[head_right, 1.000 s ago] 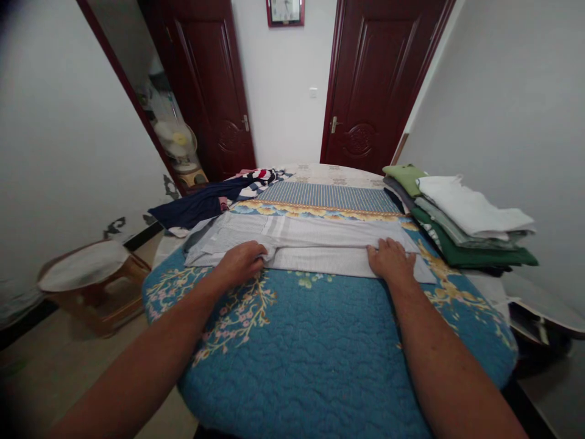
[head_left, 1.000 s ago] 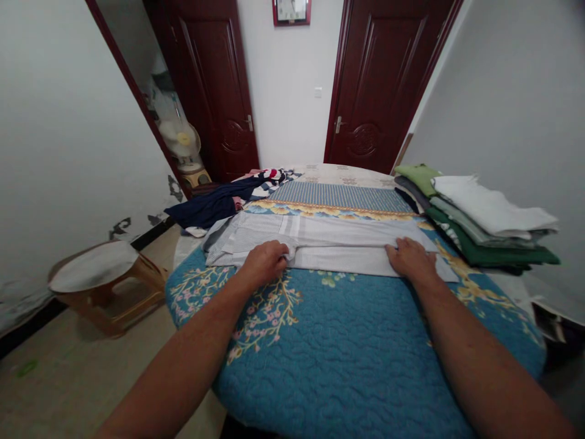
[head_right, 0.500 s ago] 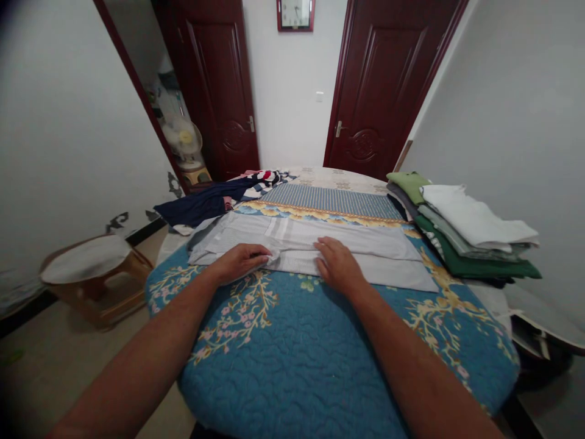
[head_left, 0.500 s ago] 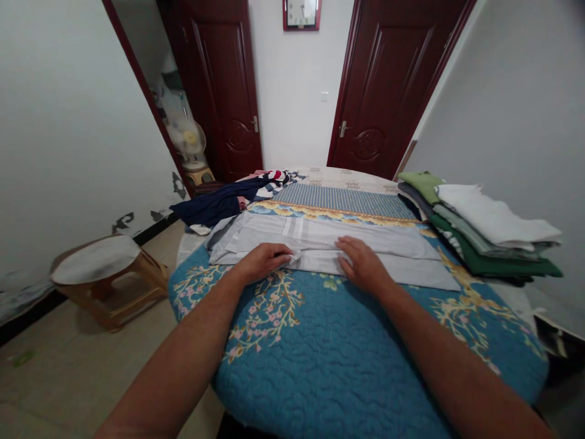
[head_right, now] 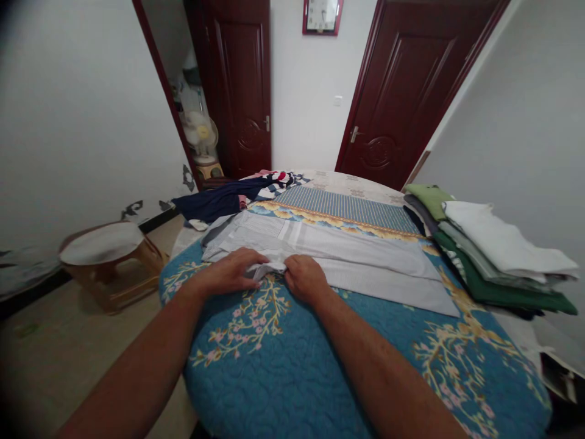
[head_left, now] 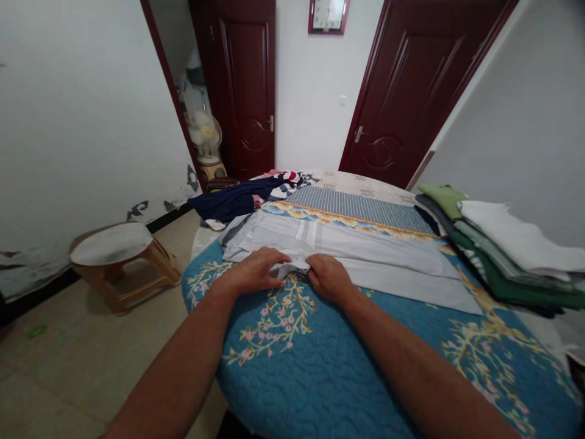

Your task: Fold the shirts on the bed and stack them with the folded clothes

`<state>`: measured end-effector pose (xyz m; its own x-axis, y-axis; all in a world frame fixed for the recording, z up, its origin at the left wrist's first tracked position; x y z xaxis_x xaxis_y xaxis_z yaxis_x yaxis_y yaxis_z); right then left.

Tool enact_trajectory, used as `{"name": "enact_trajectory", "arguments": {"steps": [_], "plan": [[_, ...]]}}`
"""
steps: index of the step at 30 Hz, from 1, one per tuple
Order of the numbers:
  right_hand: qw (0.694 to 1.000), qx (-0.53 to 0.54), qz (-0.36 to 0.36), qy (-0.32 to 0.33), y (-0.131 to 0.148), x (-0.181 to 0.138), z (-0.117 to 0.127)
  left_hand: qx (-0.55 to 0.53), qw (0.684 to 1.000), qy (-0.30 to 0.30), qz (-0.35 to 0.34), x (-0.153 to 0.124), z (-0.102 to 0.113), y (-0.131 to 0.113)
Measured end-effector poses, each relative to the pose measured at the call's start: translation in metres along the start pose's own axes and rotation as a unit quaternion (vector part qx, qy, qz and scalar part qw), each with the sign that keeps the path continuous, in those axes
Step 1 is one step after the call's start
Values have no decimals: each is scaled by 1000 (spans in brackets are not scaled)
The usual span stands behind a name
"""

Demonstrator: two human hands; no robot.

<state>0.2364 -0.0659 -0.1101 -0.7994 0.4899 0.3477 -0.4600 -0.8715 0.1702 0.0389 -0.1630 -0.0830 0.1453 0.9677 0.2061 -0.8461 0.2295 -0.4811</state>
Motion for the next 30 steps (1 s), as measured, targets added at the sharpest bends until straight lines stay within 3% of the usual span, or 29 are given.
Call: {"name": "enact_trajectory", "arguments": {"steps": [7,10,17,23,30], "plan": [[998,44,-42,-30,-10,-4,-3,81,995,-45,-20,-49,3,22],[997,51,-47,-32,-11,-7,-4,97,993,-63,-30,-50,2,28],[996,82,15,-17,-5,-16,3,105,989,-96,-33,-48,7,32],[994,107,-5,-32,-9,-16,3,105,991,-48,-68,-56,16,38],[987,148,-26,-58,-13,-14,1,76,988,-98,-95,-59,10,60]]}}
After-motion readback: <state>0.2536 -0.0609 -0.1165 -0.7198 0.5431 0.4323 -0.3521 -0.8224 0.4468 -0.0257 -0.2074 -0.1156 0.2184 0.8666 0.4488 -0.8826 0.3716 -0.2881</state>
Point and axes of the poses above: each hand's wrist, its own x-axis towards the middle knuckle, its own z-axis out of the back of the hand, y = z × x, the point moved 5 cm from there along x, towards the middle knuckle, and after that the axes turned 5 degrees about -y, right-handed, at the moved point
